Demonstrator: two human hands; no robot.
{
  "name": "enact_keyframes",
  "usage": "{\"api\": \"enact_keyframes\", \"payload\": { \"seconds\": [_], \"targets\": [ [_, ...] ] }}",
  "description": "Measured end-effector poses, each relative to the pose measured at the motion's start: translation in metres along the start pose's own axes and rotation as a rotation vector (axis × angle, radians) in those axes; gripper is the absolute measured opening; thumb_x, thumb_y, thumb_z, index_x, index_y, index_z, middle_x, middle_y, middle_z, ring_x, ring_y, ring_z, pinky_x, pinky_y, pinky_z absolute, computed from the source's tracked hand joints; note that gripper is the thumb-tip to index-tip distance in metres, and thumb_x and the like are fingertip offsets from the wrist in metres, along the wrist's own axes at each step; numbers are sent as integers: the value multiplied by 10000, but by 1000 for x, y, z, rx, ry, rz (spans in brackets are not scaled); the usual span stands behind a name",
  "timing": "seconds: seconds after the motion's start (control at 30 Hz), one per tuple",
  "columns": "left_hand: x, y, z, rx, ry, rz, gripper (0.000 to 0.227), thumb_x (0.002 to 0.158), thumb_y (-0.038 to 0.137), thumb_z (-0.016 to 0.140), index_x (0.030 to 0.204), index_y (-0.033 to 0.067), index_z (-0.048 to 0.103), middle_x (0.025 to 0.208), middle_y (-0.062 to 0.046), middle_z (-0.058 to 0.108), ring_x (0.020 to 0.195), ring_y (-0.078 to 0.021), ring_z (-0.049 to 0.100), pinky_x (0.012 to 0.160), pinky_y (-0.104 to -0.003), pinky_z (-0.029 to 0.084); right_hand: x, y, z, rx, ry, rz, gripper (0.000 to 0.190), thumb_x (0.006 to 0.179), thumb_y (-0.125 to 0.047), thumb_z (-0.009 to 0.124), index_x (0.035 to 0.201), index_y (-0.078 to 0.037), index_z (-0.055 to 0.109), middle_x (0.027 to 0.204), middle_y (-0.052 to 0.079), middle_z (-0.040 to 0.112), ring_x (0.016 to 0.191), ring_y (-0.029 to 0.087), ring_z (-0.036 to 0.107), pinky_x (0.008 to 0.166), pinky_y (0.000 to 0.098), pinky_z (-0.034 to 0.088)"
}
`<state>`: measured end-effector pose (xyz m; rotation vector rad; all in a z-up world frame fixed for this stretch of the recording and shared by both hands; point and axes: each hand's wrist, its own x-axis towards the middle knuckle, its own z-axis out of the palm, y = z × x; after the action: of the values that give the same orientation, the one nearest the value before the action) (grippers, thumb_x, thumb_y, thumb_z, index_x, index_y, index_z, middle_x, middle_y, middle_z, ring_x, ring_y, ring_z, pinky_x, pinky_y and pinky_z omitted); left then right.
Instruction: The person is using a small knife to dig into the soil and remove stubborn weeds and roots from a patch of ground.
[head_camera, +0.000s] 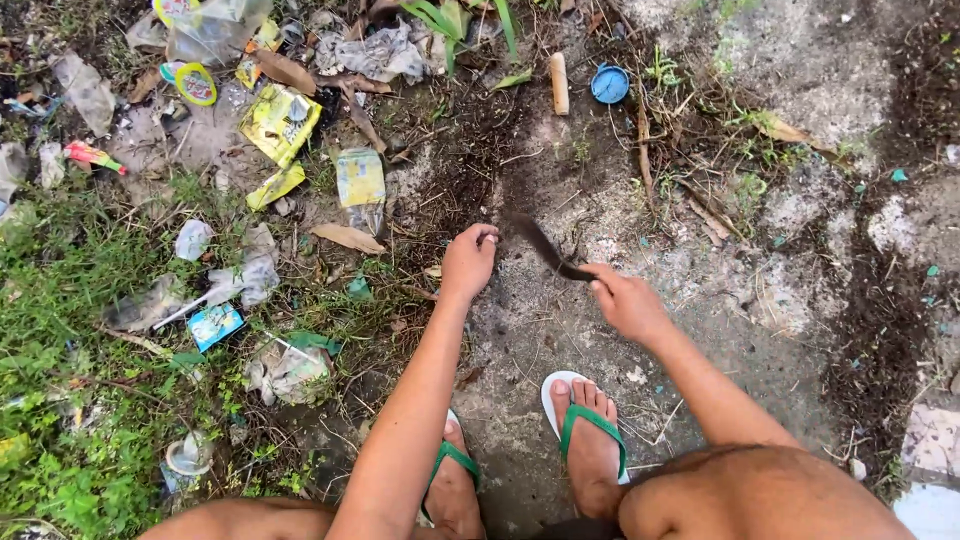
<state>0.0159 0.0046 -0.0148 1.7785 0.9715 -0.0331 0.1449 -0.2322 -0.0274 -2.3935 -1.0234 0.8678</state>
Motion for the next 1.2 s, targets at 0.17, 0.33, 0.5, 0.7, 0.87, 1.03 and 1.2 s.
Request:
{"api": "enact_keyframes", "payload": {
  "seconds": [0.17, 0.33, 0.5, 0.7, 0.87, 1.03, 1.2],
  "targets": [
    [6, -9, 16, 32, -46, 3, 314, 1030, 160, 510, 1262, 62, 698, 1128, -160, 744, 1081, -341, 712, 900, -503, 571, 5, 95, -19, -201, 285, 96, 344, 1058, -200, 498, 1388, -245, 583, 840, 245, 738, 877, 471, 729, 842, 582, 560],
    [12, -9, 24, 87, -78, 3, 326, 1018, 195, 527, 1260, 72, 707, 1127, -175, 750, 1092, -376, 707, 903, -525, 564, 0, 136, -52, -269, 536, 103, 321, 1083, -153, 541, 1382, -203, 646, 785, 266, 717, 785, 482, 719, 759, 555, 556],
    [47, -20, 30, 209, -158, 52, 337, 1009, 250, 544, 1269, 117, 713, 1112, -124, 759, 1081, -330, 719, 889, -490, 572, -15, 83, -68, 125, 612, 109, 351, 1040, -108, 600, 1320, -280, 722, 770, 97, 687, 687, 280, 653, 675, 406, 534],
    [67, 69, -53, 639, -362, 122, 301, 1042, 214, 485, 1247, 151, 695, 1182, -66, 739, 1023, -238, 700, 876, -426, 589, -16, -21, -120, 106, 360, 343, 297, 1060, -110, 546, 1327, -116, 677, 815, 68, 691, 577, 146, 516, 493, 324, 432],
    [95, 90, -136, 1076, -82, 276, 200, 921, 92, 564, 996, 72, 748, 903, -128, 744, 854, -321, 738, 774, -508, 611, 27, -73, -103, 217, 499, 180, 353, 1010, -62, 544, 1334, -123, 671, 844, 152, 704, 670, 276, 612, 633, 429, 474],
    [42, 105, -187, 714, -1, 326, 273, 956, 209, 582, 1102, 61, 758, 962, -217, 751, 972, -441, 729, 860, -610, 562, 105, -124, -14, 224, 428, 68, 380, 950, -25, 527, 1304, -107, 640, 1146, 292, 690, 1064, 550, 637, 881, 645, 492],
    [27, 59, -171, 730, -367, 179, 255, 944, 206, 662, 1135, 78, 771, 1122, -191, 752, 1150, -381, 692, 1022, -536, 538, 157, -102, 60, -126, 35, 150, 385, 1043, -236, 418, 1421, -236, 489, 969, 280, 729, 998, 492, 716, 865, 594, 549]
  ]
}}
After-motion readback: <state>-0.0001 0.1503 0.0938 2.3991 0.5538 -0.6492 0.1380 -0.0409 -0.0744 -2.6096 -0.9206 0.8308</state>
